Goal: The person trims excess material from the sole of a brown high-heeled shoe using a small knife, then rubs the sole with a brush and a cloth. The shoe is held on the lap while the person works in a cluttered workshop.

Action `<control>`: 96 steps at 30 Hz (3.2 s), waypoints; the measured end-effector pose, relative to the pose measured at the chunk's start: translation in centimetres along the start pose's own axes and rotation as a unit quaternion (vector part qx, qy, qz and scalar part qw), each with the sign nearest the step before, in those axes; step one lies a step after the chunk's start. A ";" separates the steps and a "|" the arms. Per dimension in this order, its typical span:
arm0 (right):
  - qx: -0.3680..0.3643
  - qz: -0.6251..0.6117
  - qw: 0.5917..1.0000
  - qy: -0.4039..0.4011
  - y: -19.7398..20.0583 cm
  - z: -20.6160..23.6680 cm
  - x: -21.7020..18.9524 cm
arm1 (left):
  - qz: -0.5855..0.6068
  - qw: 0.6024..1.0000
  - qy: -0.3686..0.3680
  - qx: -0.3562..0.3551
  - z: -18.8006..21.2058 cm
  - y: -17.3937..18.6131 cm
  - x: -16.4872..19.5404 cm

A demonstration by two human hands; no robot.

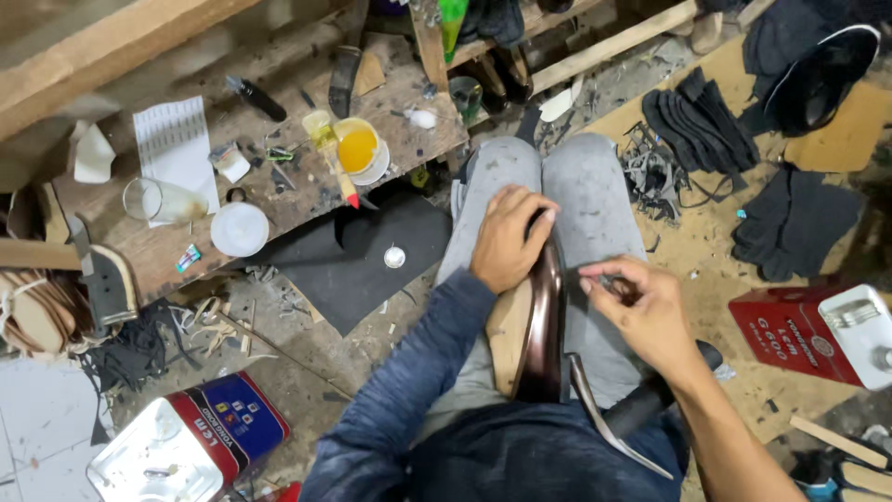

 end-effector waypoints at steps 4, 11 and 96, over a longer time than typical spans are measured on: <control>0.004 -0.104 0.992 -0.072 -0.7 2.6 0.7 | 0.460 0.887 0.039 -0.004 1.2 -1.1 -0.2; 0.053 0.031 0.998 -0.017 -0.4 4.7 -3.2 | 0.433 0.900 0.038 -0.037 1.9 -0.4 2.0; 0.138 0.156 0.961 0.184 1.0 3.7 -11.9 | 0.352 0.927 0.127 -0.025 2.0 -1.1 2.7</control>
Point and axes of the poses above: each hand's wrist, its own z-axis away from the middle knuckle, its own y-axis out of the back of the hand, x = y × z, the point moved 10 cm from there along -z, towards the middle knuckle, and after that the axes turned 8 degrees about -x, right-handed, at the moved point
